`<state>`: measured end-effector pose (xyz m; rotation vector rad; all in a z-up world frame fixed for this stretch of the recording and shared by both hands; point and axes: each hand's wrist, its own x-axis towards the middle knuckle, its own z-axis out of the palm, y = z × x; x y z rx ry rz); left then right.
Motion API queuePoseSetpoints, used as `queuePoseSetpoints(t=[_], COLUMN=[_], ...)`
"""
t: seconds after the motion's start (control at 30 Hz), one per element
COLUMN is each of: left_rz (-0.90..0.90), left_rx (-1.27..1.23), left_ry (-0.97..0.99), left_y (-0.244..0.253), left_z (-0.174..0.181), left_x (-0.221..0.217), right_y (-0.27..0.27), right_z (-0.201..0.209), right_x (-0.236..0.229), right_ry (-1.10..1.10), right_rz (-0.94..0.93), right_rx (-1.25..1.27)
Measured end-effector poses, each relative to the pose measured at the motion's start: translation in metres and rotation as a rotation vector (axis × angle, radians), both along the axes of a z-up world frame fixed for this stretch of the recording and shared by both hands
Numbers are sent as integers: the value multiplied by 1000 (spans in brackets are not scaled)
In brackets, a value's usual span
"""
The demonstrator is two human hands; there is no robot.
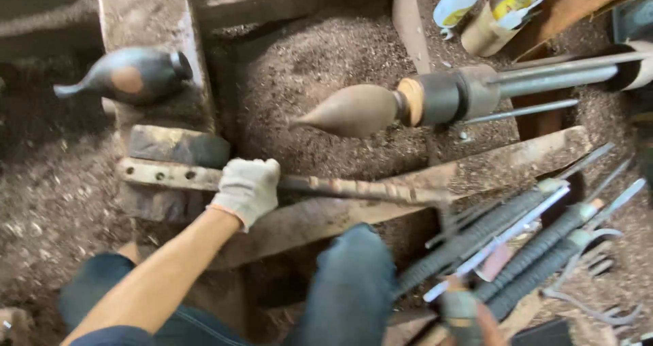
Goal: The person holds a metal file against a spinning vase mounted on a lathe, shaping and smoothing its surface. They steady the file on a wooden tool rest with one gloved hand while guiding it with the other, repositioning the tool along the vase body and neck as it rotates.
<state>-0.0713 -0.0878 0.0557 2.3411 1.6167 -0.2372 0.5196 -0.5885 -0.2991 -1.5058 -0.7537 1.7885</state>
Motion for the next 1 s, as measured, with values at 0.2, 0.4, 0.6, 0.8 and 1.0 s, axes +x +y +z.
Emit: queuePoseSetpoints(t=[0.2,0.4,0.6,0.8,1.0], left_rz=[132,56,-69,-122,-197], left_rx=[-209,-296,-185,-185,-208], left_ry=[131,152,48,-541,-648], left_y=[-15,-5,-5,18,18], left_z=[19,8,3,26,-36], left_x=[10,-1,-5,80,135], right_y=[150,90,87,128,132], right_z=[203,122,121,176,166], right_x=[-113,-86,-95,-147,-155], right_ry=[-44,-197,185,-169,-85], right_rz=[82,72,-199,52,-85], right_rx=[108,48,-221,301,-147])
